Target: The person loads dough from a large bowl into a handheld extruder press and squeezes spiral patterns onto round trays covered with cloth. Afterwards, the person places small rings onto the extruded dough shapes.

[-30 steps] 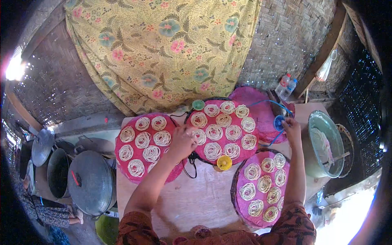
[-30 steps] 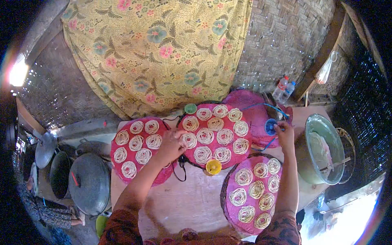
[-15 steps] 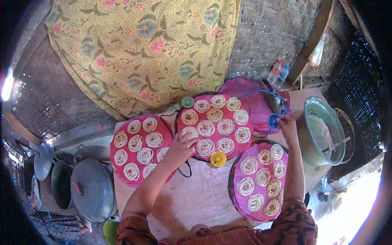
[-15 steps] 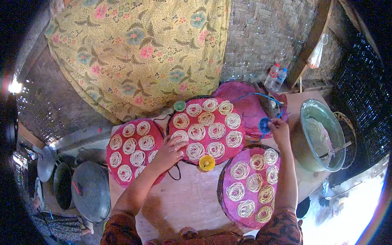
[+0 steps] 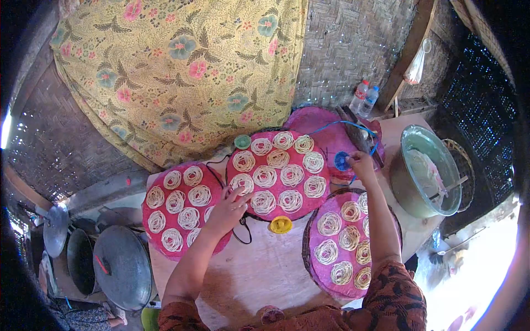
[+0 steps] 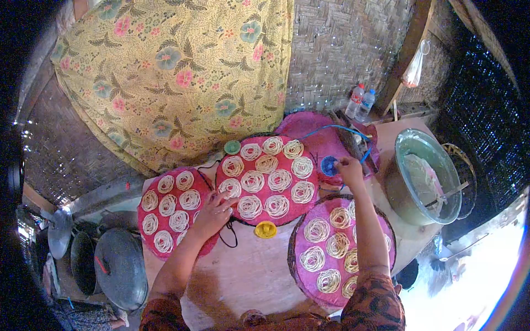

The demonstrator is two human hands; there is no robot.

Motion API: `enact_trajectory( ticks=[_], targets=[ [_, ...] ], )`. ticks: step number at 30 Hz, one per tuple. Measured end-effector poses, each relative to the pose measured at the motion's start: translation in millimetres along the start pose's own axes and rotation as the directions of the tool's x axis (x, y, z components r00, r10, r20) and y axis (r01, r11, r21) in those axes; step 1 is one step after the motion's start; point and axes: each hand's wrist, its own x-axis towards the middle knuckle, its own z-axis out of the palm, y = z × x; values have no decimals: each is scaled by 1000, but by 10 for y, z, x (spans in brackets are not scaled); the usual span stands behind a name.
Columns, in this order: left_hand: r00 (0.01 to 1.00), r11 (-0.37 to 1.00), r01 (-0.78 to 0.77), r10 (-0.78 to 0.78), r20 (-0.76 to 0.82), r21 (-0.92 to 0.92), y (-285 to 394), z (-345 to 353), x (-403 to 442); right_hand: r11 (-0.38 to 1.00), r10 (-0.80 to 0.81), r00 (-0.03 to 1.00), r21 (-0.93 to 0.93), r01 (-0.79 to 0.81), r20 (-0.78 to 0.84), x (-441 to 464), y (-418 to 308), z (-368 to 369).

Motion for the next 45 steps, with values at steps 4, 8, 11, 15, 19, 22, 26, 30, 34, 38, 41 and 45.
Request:
enact_trajectory(
  ticks=[4,8,11,15,19,22,26,30,34,38,41,45],
  targets=[
    [1000,1000,15,-15,5,22,-27,-61,-13,999,-15,999,-50,16,33,23,46,121],
    [998,997,53,-52,-24,62,-35,-44,-64,984,-106,991,-132,117,86,-4,0,248],
    [992,995,95,-92,-86,30,39,-165,-89,975,-113,993,-190,117,33,18,-87,335],
    [978,990,137,-141,-151,-39,119,-393,-130,977,-35,983,-212,-3,-178,324,-94,509],
    [968,986,155,-165,-187,-67,187,-574,-241,977,-86,973,-210,40,-216,531,-74,805],
    [966,984,176,-177,-189,-23,209,-744,-378,977,-116,962,-204,65,-248,552,-160,910],
    [955,974,228,-221,-200,15,193,-952,-735,919,-259,933,-362,158,-251,458,-293,831],
    [931,939,344,-338,-136,20,185,-1238,-1137,948,-314,949,-51,313,-7,-164,-954,684],
    [878,888,453,-430,-212,76,310,-1450,-1327,881,-423,655,115,458,627,-1368,-1344,858],
    [861,859,485,-434,-267,167,431,-1556,-1583,890,-421,682,125,439,598,-1657,-1328,978],
    [841,823,527,-467,-274,213,517,-1627,-1836,962,-243,806,25,273,540,-1406,-1286,787],
    [769,763,625,-563,-303,165,643,-1727,-2113,964,-261,910,39,263,322,-1063,-1062,719]
  ],
)
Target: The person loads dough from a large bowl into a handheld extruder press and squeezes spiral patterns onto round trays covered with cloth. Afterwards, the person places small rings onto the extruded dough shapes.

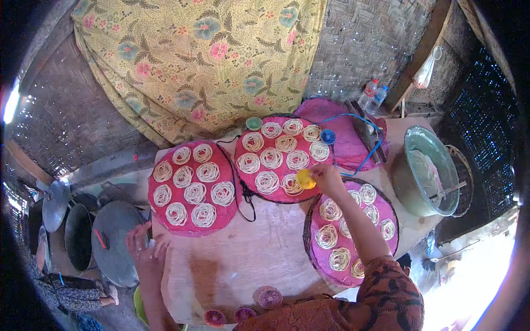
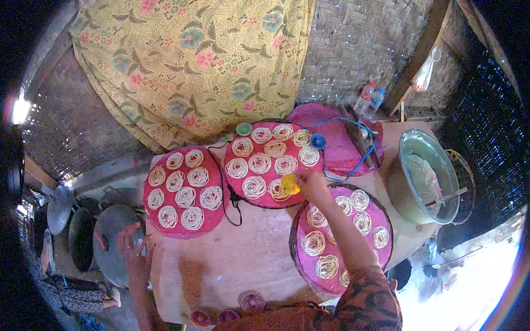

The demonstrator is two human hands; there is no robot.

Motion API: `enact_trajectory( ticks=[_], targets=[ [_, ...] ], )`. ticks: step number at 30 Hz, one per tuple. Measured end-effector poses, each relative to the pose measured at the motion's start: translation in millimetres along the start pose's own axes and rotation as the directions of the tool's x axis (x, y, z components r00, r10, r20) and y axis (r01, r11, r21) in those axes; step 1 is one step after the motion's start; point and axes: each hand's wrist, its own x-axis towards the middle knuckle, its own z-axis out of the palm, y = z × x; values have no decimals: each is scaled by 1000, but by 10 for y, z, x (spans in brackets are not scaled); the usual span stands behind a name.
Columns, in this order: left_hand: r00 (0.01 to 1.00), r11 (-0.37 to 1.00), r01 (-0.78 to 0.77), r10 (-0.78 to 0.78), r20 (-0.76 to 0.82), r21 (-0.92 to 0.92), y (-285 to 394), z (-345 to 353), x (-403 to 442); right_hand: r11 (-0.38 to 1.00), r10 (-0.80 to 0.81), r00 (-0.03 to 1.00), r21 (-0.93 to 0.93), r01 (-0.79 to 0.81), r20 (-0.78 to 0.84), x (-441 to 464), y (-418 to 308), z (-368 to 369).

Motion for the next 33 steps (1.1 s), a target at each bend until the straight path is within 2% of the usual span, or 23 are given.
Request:
enact_trajectory(
  ticks=[2,3,5,7,10,12,15,19,21,22,23,25,27,30,33],
  targets=[
    [999,1000,29,-29,-18,-6,-51,-13,-108,983,137,988,110,-144,71,-32,-213,-39],
    [998,998,55,-56,-33,-9,-60,-14,-141,984,134,988,107,-142,71,-34,-170,83],
    [996,996,76,-77,-40,-40,-50,-21,-179,993,2,987,119,-21,160,-45,-86,357],
    [994,993,96,-99,-43,-63,-59,-41,-229,995,25,985,91,-41,170,-69,-163,473],
    [994,996,93,-93,-49,-13,-56,-95,-298,998,62,987,-5,-62,148,-64,-210,567],
    [989,989,145,-144,-20,32,-21,-167,-321,999,1,994,-49,4,106,-44,-154,636],
    [985,985,168,-169,-40,-38,-47,-228,-431,996,-8,998,-83,13,60,-110,-202,601],
    [975,977,214,-215,-55,-20,-88,-269,-613,995,-86,996,-61,84,-26,-227,-306,386],
    [965,966,255,-257,-44,-41,-105,-264,-738,994,-102,994,31,103,-42,-257,-281,330],
    [963,963,266,-267,-42,-38,-84,-262,-790,986,-162,984,-45,159,-76,-237,-193,377],
    [955,955,291,-293,-36,-58,-56,-260,-814,985,-167,984,-44,164,-66,-222,-173,423],
    [945,944,321,-324,-31,-74,-9,-275,-857,1000,-7,1000,-10,7,24,-190,-128,527],
    [936,931,351,-353,4,-98,34,-313,-901,1000,-12,999,26,11,49,-159,31,678],
    [924,917,381,-381,22,-120,64,-442,-980,999,-2,999,-35,3,50,-162,4,724],
    [912,907,399,-407,-42,-131,1,-540,-1151,999,-27,1000,-35,28,11,-246,-75,674]
  ],
)
